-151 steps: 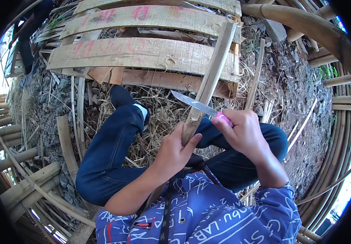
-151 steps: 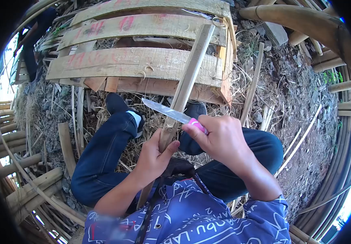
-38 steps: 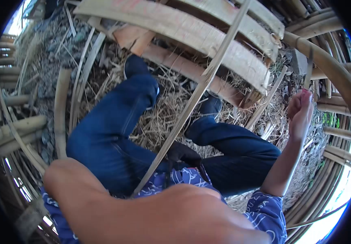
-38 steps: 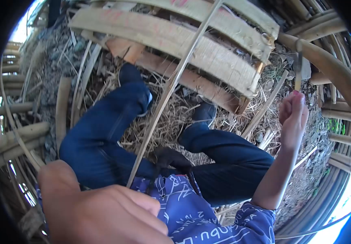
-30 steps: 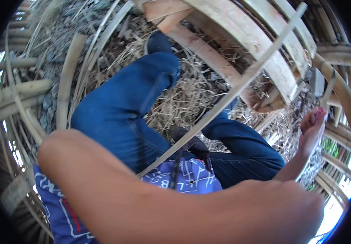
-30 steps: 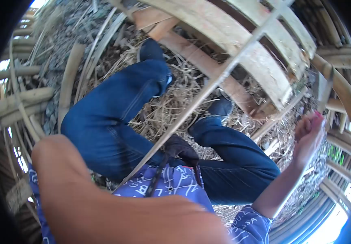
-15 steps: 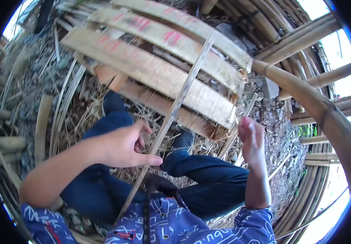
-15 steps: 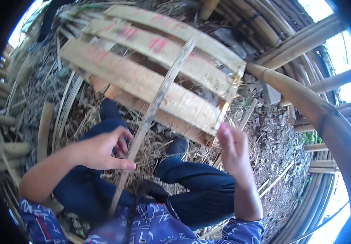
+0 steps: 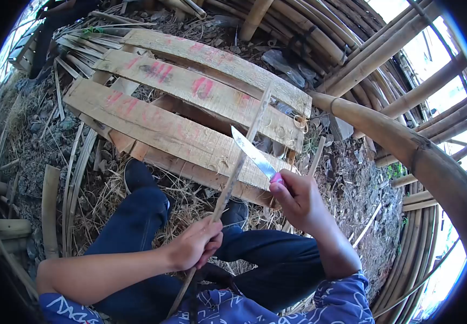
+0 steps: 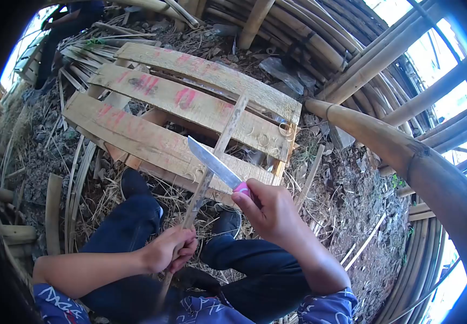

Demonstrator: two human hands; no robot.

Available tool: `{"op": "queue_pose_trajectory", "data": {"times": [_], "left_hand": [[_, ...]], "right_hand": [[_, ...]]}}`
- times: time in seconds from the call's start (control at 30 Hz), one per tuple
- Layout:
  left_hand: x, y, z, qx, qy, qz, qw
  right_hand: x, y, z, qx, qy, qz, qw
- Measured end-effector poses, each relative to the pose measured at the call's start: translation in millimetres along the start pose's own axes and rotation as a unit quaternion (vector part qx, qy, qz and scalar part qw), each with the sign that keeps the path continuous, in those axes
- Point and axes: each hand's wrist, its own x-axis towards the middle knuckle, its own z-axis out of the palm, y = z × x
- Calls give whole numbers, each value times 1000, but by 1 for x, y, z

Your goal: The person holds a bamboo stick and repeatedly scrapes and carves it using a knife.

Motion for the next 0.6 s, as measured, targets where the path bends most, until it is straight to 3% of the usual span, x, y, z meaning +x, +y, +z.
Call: {"op": "queue_pose_trajectory", "data": {"times": [0.1,0.17,0.2,0.27,0.6], "left_hand": [[1,-2,8,27,33,12,999],[3,-6,12,28,19,119,992],[1,-3,14,26,19,117,993],[-10,24,26,-7,14,0,1000],[-15,23,32,63,-16,-12,998]], "right_hand": [[-4,3,0,24,21,-8,999],[-6,7,0,68,32,2,997],[-7,8,0,90,38,5,995],[-9,8,-3,106,30,20,994],[-13,16,-12,170,74,-15,983]]}}
